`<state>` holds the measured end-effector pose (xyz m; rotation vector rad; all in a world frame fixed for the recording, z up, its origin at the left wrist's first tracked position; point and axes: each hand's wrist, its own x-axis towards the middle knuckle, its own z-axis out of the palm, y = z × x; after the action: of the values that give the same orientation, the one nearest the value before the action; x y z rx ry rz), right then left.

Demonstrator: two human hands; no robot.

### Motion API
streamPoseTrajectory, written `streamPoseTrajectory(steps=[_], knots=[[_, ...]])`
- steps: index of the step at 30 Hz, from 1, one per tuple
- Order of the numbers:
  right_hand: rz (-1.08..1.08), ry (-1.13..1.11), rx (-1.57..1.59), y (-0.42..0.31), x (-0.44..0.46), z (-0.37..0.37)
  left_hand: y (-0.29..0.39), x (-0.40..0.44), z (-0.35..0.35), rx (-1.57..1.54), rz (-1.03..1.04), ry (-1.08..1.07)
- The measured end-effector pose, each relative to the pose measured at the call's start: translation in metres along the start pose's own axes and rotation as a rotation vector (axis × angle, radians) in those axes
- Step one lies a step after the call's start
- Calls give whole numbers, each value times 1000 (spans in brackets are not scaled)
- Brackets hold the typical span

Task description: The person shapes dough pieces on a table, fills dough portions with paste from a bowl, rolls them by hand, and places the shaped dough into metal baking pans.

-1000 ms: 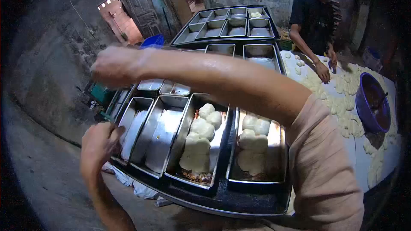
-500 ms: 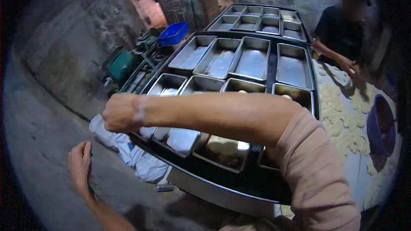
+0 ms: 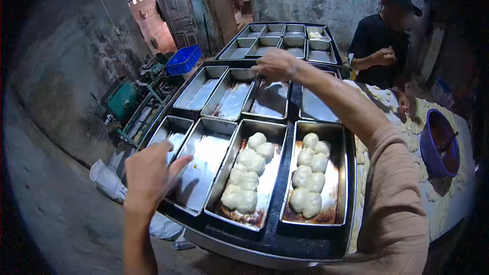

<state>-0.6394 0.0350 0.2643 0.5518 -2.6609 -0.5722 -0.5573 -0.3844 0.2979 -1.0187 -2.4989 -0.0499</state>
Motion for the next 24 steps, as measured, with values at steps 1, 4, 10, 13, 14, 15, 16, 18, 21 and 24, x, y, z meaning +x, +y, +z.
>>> streamPoseTrajectory(steps=[1, 4, 10, 13, 14, 15, 16, 18, 21, 24], knots=[[-86, 137, -11, -4, 2, 7, 7, 12, 6, 115, 3, -71], [-124, -80, -156, -9, 20, 15, 16, 39, 28, 225, 8, -169], [-163, -48, 45, -13, 25, 13, 7, 54, 51, 319, 153, -165], [-85, -99, 5, -16, 27, 6, 5, 55, 62, 333, 204, -122], [-38, -124, 4, -17, 26, 1, 2, 54, 67, 332, 208, -101], [8, -146, 3, -19, 28, -4, 1, 52, 67, 333, 209, -81], [12, -197, -46, -23, 26, -21, 3, 51, 60, 320, 240, -42], [34, -90, 28, -30, 30, -55, -3, 53, 54, 243, 203, -48], [-41, 136, 141, -58, 52, -99, -24, 45, 41, 83, -8, -19], [-5, 168, 470, -135, 85, -148, -56, 19, 0, -107, -353, 148]])
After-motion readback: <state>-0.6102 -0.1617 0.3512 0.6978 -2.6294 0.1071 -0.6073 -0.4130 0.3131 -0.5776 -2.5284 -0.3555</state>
